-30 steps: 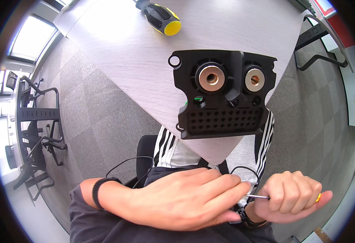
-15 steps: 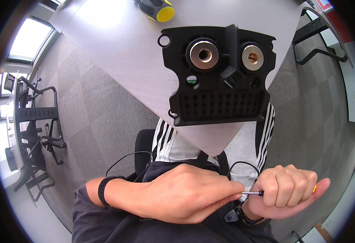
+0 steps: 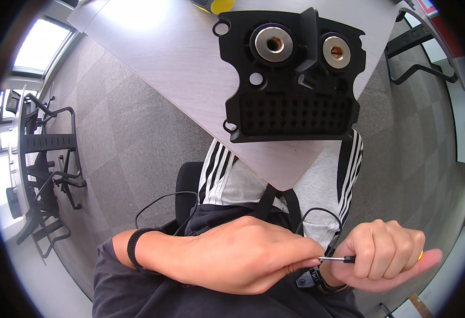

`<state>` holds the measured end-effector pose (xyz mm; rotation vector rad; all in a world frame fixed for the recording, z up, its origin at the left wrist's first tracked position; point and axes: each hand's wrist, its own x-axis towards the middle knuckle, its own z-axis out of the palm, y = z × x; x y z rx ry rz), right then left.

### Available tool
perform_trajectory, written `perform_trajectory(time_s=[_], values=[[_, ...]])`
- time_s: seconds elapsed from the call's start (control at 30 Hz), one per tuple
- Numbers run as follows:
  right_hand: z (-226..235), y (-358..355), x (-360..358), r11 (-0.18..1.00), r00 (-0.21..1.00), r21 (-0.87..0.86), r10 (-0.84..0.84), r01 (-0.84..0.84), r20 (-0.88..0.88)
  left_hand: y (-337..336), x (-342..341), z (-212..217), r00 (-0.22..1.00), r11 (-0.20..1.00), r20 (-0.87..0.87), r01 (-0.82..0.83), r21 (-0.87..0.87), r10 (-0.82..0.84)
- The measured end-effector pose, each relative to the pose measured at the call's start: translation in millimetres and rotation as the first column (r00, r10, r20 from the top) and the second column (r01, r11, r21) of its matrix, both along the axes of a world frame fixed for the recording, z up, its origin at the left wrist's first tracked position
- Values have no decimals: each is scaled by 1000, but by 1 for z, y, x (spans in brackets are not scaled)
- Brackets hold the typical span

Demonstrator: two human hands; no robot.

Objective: The person assembles a black plastic component by hand, using a small precision screwdriver to tighten screws and checking the fit of the parts.

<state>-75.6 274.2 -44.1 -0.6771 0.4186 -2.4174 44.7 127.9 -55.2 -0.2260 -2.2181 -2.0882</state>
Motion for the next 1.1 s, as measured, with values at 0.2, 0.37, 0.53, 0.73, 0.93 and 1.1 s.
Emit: perform_trajectory(time_s=[0.2,0.37,0.53,0.73,0.93,1.1], values=[[5,4,-10,971,964,-102,-195,215,179,-9,5,2,995,977,-17,-97,-191,96],[2,-3,-2,993,947,37,-116,110,299,-7,4,2,964,937,-107,-261,-232,242],[-8,-7,4,987,958,103,-144,121,248,-7,3,1,941,900,-183,-328,-288,284],[-7,-8,8,983,952,135,-156,124,264,-6,4,0,909,855,-281,-394,-337,308],[-9,-12,16,981,947,150,-160,122,279,-1,5,-4,908,860,-315,-380,-340,276],[-8,-14,20,977,943,165,-175,132,283,-2,6,-4,914,856,-313,-366,-364,257]])
